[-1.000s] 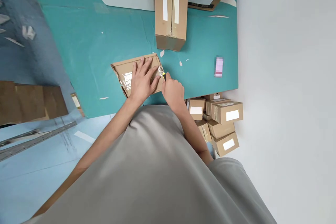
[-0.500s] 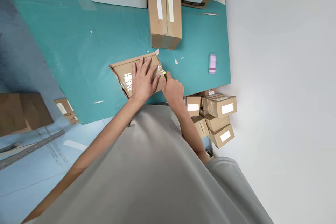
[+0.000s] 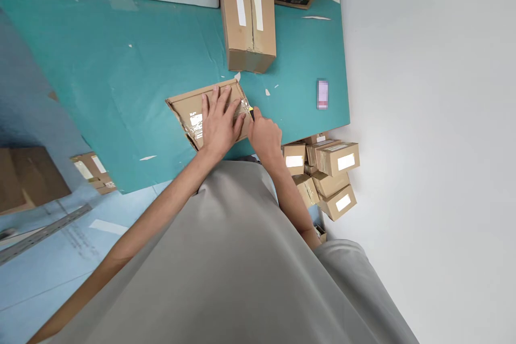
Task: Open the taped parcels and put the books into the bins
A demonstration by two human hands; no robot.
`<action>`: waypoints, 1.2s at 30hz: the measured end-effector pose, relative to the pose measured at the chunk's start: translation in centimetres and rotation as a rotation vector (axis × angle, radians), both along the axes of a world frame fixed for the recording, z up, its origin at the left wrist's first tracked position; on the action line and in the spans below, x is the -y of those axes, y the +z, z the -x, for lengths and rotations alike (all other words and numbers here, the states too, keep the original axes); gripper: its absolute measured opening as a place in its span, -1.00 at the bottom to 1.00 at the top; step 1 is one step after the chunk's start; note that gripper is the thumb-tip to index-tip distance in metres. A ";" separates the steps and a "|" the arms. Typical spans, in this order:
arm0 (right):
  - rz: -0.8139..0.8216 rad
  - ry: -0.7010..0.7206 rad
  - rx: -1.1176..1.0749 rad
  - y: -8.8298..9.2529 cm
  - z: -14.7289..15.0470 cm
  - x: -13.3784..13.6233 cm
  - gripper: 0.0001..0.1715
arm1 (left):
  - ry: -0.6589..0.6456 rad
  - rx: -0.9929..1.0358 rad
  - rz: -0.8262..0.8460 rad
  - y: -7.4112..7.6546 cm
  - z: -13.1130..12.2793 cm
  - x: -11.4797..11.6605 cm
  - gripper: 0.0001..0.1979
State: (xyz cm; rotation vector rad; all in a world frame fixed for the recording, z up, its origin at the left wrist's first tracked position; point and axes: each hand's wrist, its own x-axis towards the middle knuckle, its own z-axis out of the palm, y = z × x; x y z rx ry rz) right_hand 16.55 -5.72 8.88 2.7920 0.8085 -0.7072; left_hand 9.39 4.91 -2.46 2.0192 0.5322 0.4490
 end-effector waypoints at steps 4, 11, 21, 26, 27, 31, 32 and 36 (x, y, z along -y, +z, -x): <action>-0.003 -0.002 0.001 0.1 0.0 -0.2 -0.29 | 0.000 -0.027 0.012 0.3 0.0 0.0 -0.39; -0.004 0.003 -0.015 0.0 -0.1 -0.1 -0.26 | 0.001 -0.049 -0.020 0.6 0.0 0.0 -0.28; -0.027 0.037 -0.012 -0.3 -1.0 -1.1 -0.31 | 0.011 -0.023 -0.048 -0.1 0.2 0.0 -0.46; 0.036 0.001 -0.064 0.6 -0.2 0.2 -0.41 | -0.015 -0.119 -0.157 -0.1 0.2 -0.2 -0.39; 0.047 -0.011 -0.078 0.8 -0.1 0.6 -0.43 | -0.017 -0.123 -0.169 -0.2 0.2 -0.2 -0.38; 0.030 -0.018 -0.096 0.7 -0.2 1.1 -0.49 | -0.013 -0.101 -0.195 -0.6 0.2 -0.3 -0.37; 0.021 -0.013 -0.090 0.6 -0.3 1.0 -0.50 | -0.011 -0.095 -0.202 -0.8 0.2 -0.4 -0.38; 0.022 -0.001 -0.101 0.5 -0.4 1.0 -0.48 | -0.014 -0.086 -0.230 -1.2 0.4 -0.3 -0.41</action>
